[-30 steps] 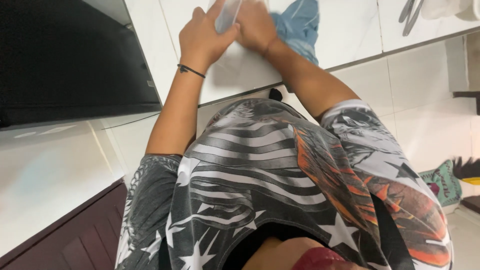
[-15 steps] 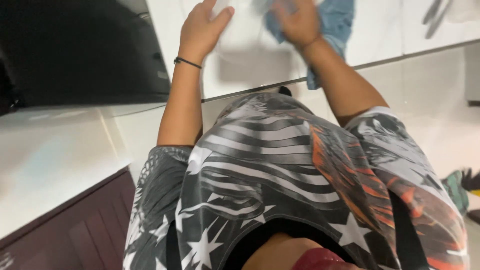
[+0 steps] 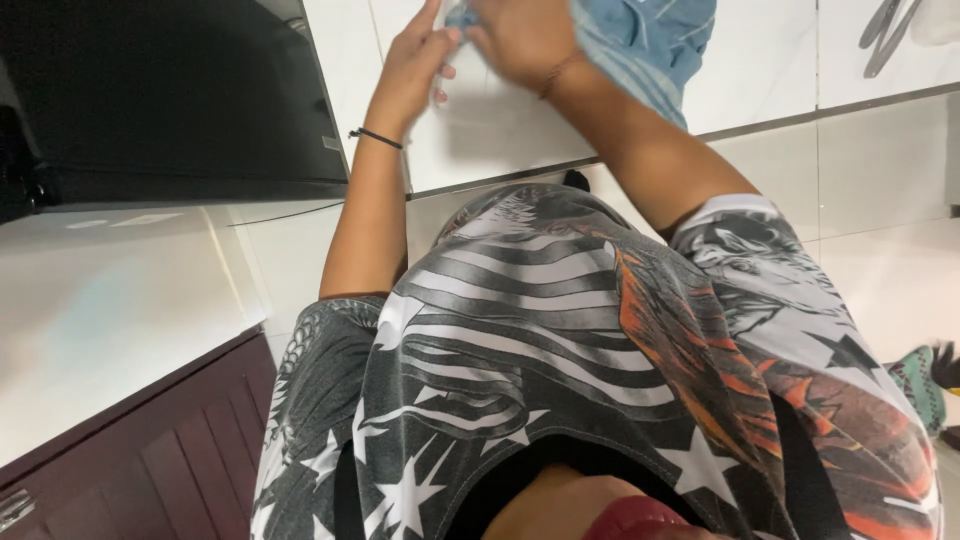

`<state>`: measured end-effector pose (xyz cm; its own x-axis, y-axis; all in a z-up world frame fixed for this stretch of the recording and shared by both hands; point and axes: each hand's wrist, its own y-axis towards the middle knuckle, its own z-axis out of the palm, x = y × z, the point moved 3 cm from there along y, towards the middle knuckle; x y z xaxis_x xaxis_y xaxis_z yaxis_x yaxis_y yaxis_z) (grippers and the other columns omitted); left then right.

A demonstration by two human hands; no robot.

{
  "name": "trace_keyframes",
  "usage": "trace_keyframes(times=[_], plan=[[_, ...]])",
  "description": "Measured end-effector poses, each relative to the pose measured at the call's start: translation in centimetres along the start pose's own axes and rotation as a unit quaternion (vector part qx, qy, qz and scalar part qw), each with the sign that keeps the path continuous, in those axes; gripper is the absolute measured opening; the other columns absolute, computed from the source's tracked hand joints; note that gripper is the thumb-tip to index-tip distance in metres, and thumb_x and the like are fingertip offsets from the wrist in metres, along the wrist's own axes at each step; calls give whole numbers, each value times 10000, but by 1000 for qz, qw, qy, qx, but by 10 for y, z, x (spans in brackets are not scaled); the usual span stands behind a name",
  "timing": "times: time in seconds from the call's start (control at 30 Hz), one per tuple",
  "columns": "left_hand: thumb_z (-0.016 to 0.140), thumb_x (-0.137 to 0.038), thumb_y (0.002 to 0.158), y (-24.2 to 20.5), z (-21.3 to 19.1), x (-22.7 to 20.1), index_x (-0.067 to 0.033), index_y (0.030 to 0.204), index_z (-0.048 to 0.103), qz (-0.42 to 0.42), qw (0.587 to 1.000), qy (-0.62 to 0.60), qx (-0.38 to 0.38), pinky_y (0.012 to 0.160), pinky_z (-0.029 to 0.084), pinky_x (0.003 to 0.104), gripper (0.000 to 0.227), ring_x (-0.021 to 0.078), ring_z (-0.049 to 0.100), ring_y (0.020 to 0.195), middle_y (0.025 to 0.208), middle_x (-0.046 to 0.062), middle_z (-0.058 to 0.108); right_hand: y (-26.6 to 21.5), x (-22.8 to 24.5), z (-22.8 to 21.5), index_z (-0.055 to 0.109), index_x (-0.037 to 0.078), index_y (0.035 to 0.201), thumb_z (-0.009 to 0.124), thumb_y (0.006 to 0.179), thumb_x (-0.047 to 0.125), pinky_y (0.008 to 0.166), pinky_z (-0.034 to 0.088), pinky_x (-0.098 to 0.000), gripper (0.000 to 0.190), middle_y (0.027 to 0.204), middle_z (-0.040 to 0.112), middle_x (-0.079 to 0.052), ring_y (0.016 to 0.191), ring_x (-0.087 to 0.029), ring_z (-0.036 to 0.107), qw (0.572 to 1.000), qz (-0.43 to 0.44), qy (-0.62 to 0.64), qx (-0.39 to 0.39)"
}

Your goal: Washing and drying kitchenware including a container and a bowl in a sink.

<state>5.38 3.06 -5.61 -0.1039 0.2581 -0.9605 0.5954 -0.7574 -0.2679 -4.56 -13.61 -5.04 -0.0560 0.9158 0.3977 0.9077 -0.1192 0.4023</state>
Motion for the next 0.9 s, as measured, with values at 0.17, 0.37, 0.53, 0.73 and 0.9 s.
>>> trace_keyframes(times=[0.17,0.37,0.53,0.73,0.9], plan=[[601,-337,1012,10,0,17,-148,1633,356,37,999,20,-28,682,515,264,694,110,601,865,1054,30,655,-1,24,-4,713,72,1147,765,952,270,785,507,-492,283,1097,716,-144,959,-359,674,996,-83,10,25],[554,-272,1074,12,1,22,-114,1670,327,122,992,15,-24,1003,484,285,658,184,586,1110,1234,82,652,-7,32,-26,758,168,1088,810,819,253,813,485,-483,287,1193,716,-65,1017,-301,679,973,-200,60,103],[563,-262,1063,16,9,28,-94,1648,273,157,987,20,-17,1117,444,297,674,214,594,1270,1401,118,636,-2,19,-25,727,99,1219,833,861,271,875,463,-489,412,1281,691,-65,1110,-316,630,986,-117,78,89],[543,-259,1068,9,12,22,-51,1655,326,152,986,41,-63,1078,476,310,659,214,614,1221,1345,144,669,-15,29,-51,782,176,1047,780,784,203,952,454,-474,265,1240,721,-11,1162,-246,662,955,-259,78,119],[555,-318,998,-5,18,1,-103,1652,225,60,997,0,-44,635,521,291,763,164,609,792,968,97,679,-32,-5,-66,756,99,1038,723,846,171,1028,469,-459,208,1195,727,-106,1166,-337,644,984,-144,102,-20]])
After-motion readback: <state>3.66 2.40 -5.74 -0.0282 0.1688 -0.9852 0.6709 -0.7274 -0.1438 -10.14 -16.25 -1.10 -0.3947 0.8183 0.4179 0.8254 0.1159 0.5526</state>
